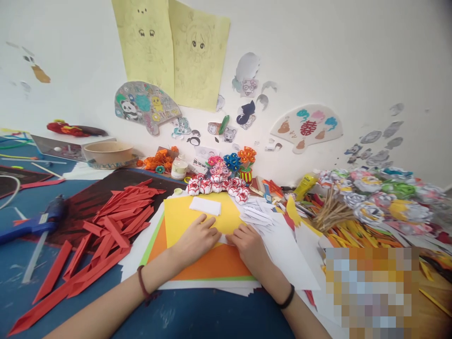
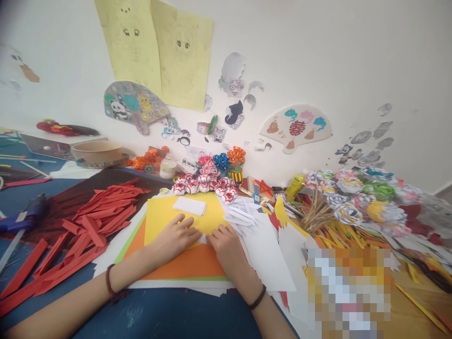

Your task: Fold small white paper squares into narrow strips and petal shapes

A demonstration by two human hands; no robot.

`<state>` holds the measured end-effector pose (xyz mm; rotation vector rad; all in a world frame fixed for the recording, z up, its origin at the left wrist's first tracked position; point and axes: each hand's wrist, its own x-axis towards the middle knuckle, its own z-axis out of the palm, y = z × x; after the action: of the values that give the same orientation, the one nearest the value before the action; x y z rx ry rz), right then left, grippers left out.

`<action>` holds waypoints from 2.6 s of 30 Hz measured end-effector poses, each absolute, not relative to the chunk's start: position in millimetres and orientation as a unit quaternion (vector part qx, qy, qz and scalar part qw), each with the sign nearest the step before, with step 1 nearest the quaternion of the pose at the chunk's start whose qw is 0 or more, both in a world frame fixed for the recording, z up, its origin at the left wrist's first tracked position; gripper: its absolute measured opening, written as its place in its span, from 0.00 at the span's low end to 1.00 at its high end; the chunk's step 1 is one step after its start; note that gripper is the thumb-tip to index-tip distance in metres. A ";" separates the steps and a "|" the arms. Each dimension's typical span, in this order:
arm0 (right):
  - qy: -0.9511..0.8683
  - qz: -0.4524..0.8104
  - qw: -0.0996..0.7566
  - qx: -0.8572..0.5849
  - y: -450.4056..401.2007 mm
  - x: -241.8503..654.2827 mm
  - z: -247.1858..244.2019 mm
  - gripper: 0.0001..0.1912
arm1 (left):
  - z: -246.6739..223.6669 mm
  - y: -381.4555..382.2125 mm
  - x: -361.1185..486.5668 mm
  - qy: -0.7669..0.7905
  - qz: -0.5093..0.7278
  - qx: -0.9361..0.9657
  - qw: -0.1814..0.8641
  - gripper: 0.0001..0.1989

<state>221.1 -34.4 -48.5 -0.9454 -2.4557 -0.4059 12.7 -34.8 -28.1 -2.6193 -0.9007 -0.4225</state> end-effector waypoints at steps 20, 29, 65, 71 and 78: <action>-0.826 0.037 0.325 -0.459 -38.5 227.7 -45.4 0.06 | -35.4 -25.0 11.2 -0.380 -0.237 -0.894 0.018 0.12; -0.810 0.113 0.322 -0.477 -36.3 215.8 -38.6 0.02 | -36.5 -18.9 15.6 -0.437 -0.256 -0.856 -0.103 0.05; -0.895 0.034 0.234 -0.377 -43.7 231.1 -35.8 0.04 | -20.5 -33.9 5.3 -0.319 -0.168 -0.926 0.108 0.12; -0.900 0.024 0.243 -0.361 -41.2 228.4 -38.6 0.06 | -27.9 -34.8 23.2 -0.308 -0.163 -0.921 0.176 0.10; -0.901 0.001 0.256 -0.351 -40.7 228.6 -40.4 0.10 | -19.5 -38.9 25.0 -0.276 -0.105 -0.926 0.235 0.08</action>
<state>228.6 -40.7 -40.4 -0.9513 -2.4447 0.0033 25.0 -38.9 -19.5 -2.5417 -0.7564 -0.2894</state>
